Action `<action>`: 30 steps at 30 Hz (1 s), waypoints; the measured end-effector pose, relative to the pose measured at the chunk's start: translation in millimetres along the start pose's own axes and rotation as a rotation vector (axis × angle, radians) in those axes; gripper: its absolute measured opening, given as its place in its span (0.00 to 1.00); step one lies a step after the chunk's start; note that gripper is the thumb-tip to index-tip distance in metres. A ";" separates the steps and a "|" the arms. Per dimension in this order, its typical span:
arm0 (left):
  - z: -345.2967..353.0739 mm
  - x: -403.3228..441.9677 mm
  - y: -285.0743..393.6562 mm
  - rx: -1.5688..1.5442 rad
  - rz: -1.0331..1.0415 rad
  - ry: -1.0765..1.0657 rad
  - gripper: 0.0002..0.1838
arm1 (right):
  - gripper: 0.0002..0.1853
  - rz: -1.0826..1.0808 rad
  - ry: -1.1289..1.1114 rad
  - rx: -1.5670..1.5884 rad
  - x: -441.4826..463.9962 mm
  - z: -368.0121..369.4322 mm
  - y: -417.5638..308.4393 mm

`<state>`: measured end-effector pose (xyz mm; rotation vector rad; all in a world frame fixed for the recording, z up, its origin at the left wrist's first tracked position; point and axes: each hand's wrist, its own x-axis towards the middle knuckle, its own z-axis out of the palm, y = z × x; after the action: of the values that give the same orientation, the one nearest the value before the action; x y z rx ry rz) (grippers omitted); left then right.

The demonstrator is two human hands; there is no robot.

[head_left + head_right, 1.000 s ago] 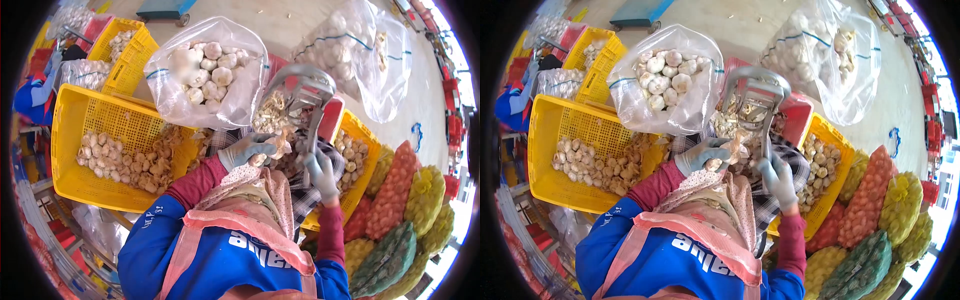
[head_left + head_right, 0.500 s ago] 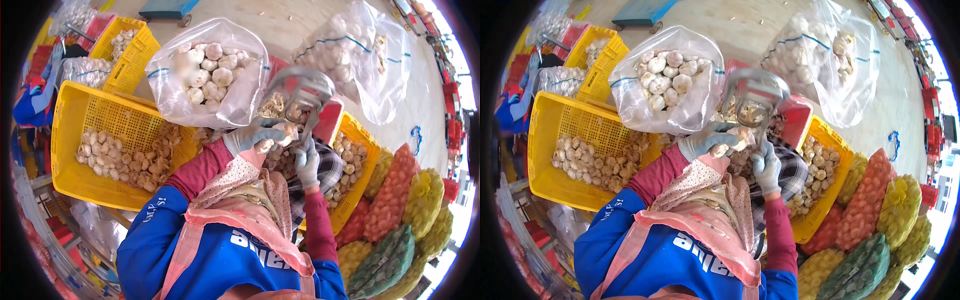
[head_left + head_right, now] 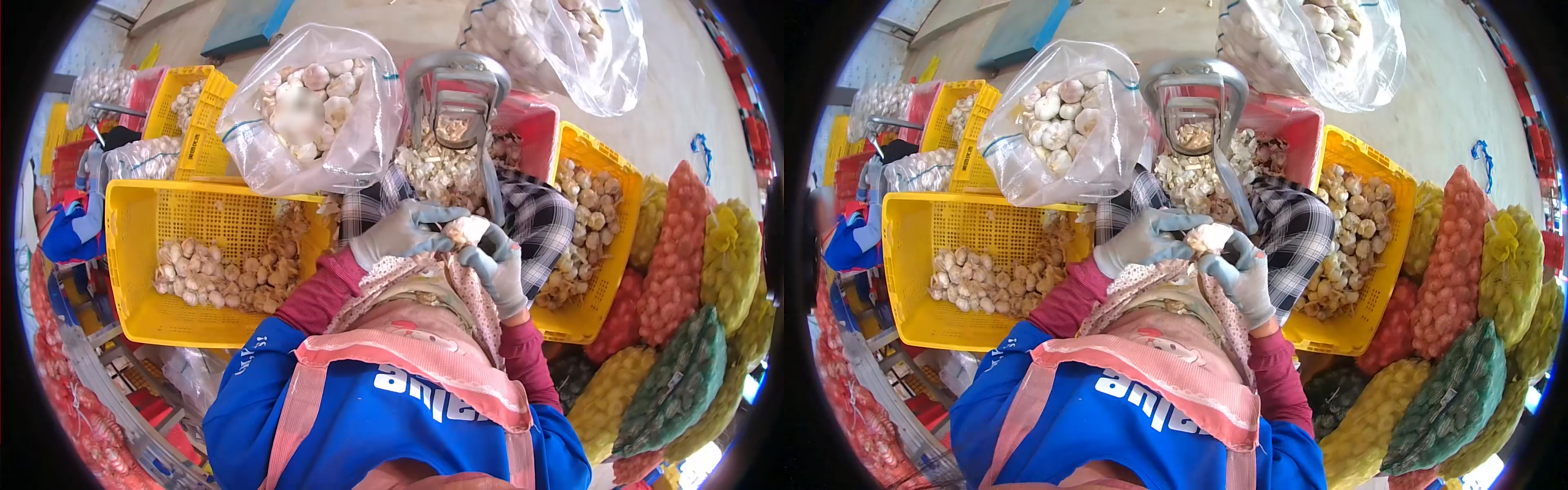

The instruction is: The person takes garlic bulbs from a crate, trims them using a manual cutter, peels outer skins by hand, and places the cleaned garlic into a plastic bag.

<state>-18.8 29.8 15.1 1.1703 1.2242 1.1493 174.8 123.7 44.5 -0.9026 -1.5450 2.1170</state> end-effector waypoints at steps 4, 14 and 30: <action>-7.5 -2.4 8.5 -0.142 -0.054 0.223 0.23 | 0.30 -0.248 0.159 -0.540 -7.4 -4.6 3.9; -2.1 6.8 -17.0 -0.268 -0.482 0.477 0.11 | 0.32 -0.123 0.398 0.037 -8.5 1.3 0.0; 27.8 5.6 -7.6 -0.244 -0.043 0.190 0.21 | 0.26 0.166 0.042 0.259 -14.8 -18.6 25.0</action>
<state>9.2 34.4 7.2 0.8644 1.2051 1.3592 200.1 119.3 21.4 -1.0032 -1.1751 2.3296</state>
